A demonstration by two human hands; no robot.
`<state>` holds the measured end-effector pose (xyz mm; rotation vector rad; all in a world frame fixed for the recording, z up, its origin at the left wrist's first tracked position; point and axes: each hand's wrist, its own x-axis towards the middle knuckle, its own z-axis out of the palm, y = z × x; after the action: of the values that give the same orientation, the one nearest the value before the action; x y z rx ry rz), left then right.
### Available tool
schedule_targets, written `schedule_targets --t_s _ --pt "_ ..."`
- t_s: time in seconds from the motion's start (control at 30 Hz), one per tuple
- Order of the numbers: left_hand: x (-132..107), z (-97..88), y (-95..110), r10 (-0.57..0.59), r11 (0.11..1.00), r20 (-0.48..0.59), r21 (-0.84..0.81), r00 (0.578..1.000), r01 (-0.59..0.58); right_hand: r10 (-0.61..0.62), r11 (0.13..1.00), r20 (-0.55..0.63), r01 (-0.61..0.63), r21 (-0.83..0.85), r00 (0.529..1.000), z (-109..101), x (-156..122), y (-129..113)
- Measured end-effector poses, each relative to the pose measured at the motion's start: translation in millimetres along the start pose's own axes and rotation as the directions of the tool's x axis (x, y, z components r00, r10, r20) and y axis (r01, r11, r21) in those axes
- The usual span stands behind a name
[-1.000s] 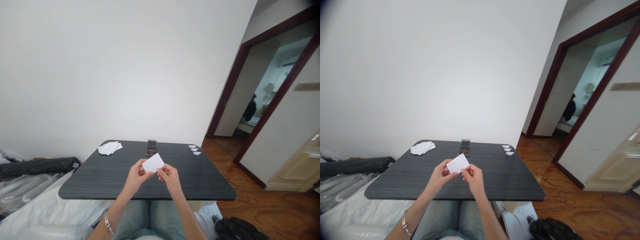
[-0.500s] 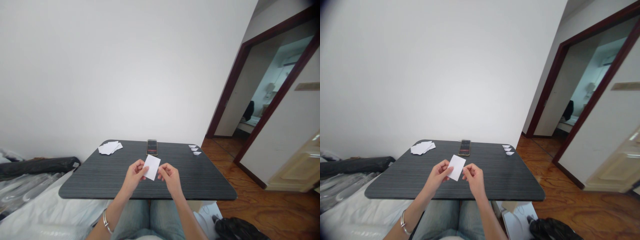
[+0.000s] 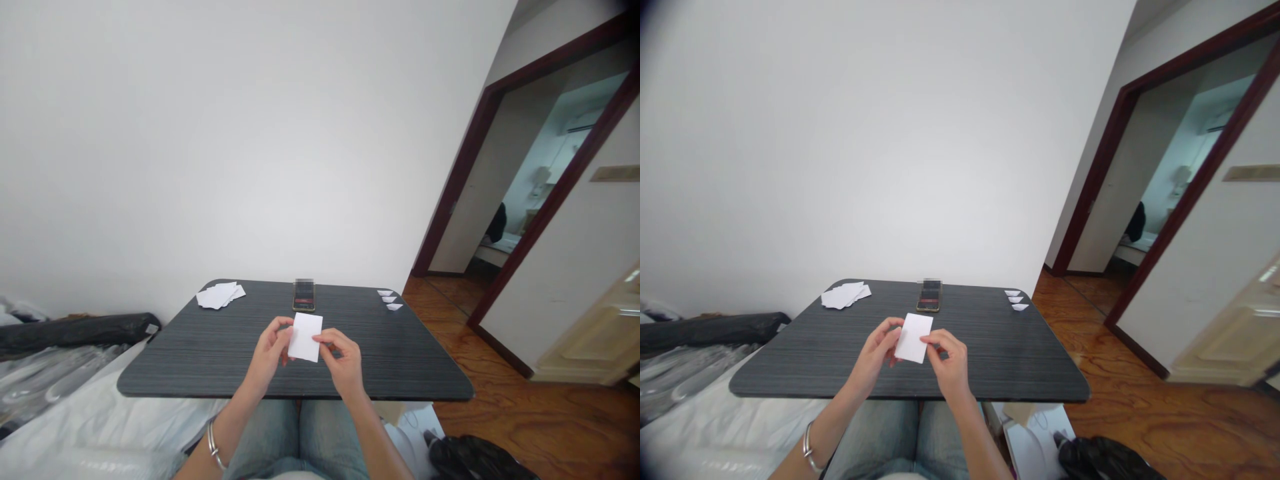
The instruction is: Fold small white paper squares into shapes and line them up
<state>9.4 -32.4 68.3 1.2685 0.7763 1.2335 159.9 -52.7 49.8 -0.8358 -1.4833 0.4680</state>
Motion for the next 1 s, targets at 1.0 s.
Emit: schedule_targets --t_s 1.0 --pt "-6.9 4.7 -2.0 0.285 0.930 0.050 0.227 0.957 -0.289 0.228 0.884 0.011 -0.212 0.416 0.974 9.5 -1.6 0.1"
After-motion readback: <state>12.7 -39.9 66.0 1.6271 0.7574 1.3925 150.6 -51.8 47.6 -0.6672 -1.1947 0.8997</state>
